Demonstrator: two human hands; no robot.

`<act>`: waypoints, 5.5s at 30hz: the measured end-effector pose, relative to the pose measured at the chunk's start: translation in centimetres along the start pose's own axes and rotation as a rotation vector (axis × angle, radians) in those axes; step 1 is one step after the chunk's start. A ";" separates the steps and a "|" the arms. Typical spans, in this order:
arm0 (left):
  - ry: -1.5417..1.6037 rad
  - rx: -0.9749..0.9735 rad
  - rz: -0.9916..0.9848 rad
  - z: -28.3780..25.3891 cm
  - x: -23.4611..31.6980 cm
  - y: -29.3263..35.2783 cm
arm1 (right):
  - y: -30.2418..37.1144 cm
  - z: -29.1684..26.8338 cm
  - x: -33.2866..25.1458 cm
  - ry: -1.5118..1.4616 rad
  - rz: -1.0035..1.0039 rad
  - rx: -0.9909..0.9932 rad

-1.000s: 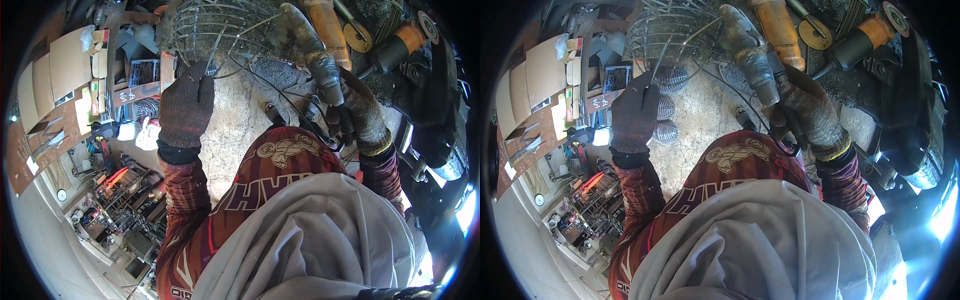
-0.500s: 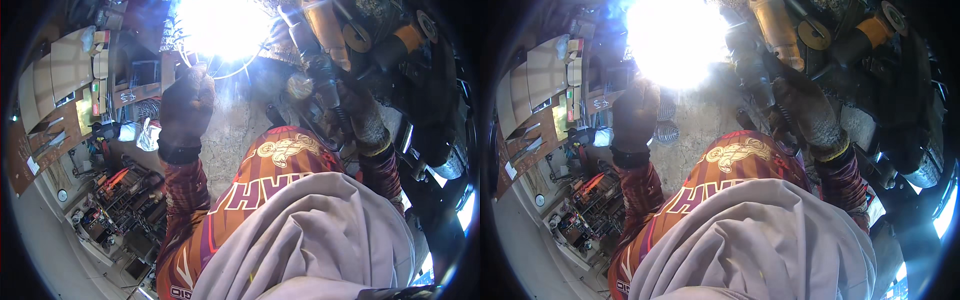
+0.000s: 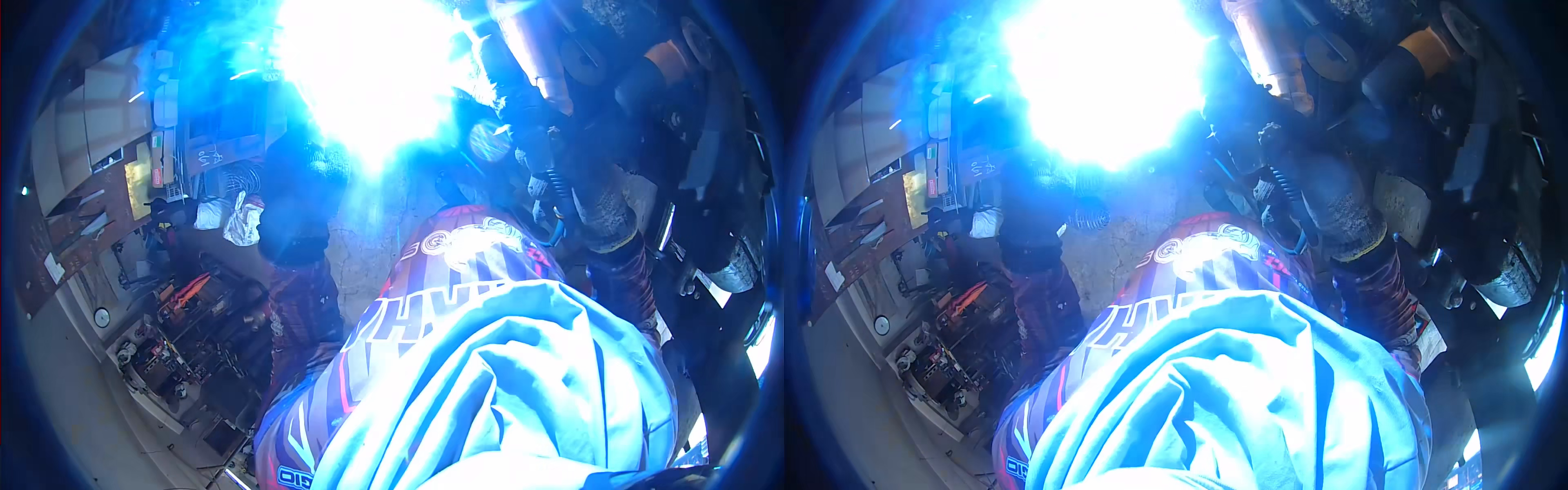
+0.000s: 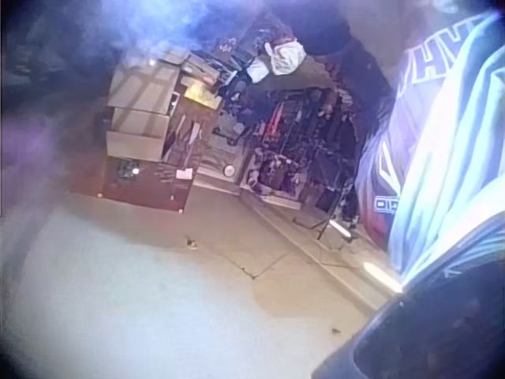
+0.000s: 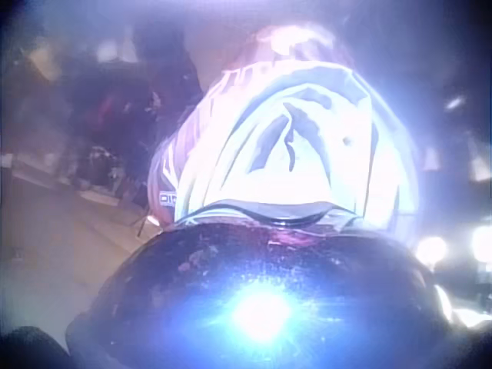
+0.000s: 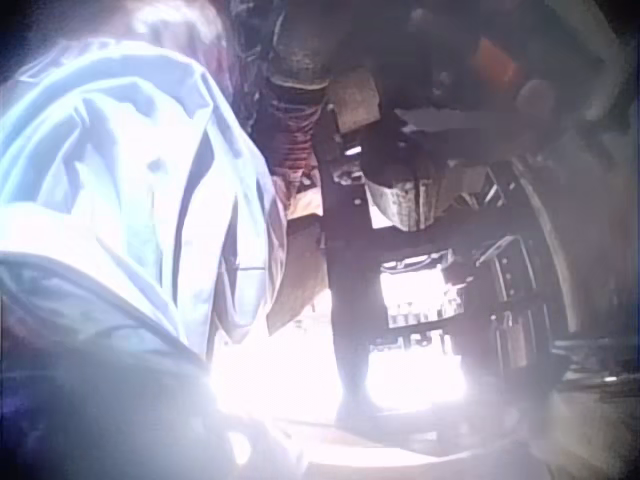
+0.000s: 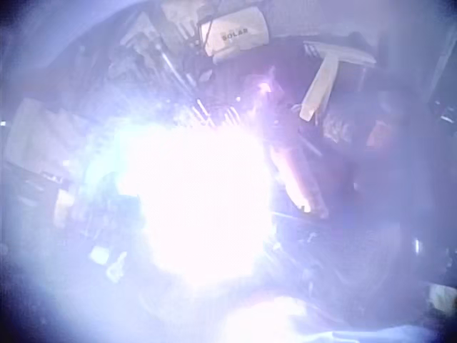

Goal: The person welds the joints of a metal wire cage structure on a workbench and then uses an angle grinder to smooth a metal rod.

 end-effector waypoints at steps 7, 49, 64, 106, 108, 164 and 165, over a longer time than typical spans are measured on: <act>-0.014 0.084 0.200 0.2 -0.3 0.3 | 0.1 0.0 0.3 0.244 -0.162 -0.019; -0.259 0.115 0.476 1.1 -0.3 0.1 | -0.3 0.5 1.1 0.555 -0.550 -0.034; 0.090 0.120 0.189 0.5 0.3 -0.3 | 0.4 1.0 -0.7 0.672 -0.292 -0.048; -0.274 0.046 0.525 -0.1 1.4 -0.1 | 0.8 0.6 1.1 0.046 -0.268 0.000; -0.099 0.084 0.288 0.9 0.6 -0.1 | 0.7 0.2 1.5 -0.454 0.074 -0.122; -0.372 -0.249 0.376 0.4 8.3 -4.3 | 2.7 -1.5 1.7 -0.731 0.274 0.063; -0.392 -0.288 0.299 -0.3 9.3 -4.4 | 2.6 -1.5 1.6 -0.743 0.273 0.067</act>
Point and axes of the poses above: each hand's wrist, its own y-axis away from the middle knuckle, its own z-axis out of the palm, x = y × z, the point moved 2 cm from there along -y, towards the middle knuckle, and after that the axes turned 11 degrees about x, right-handed, at the moved point
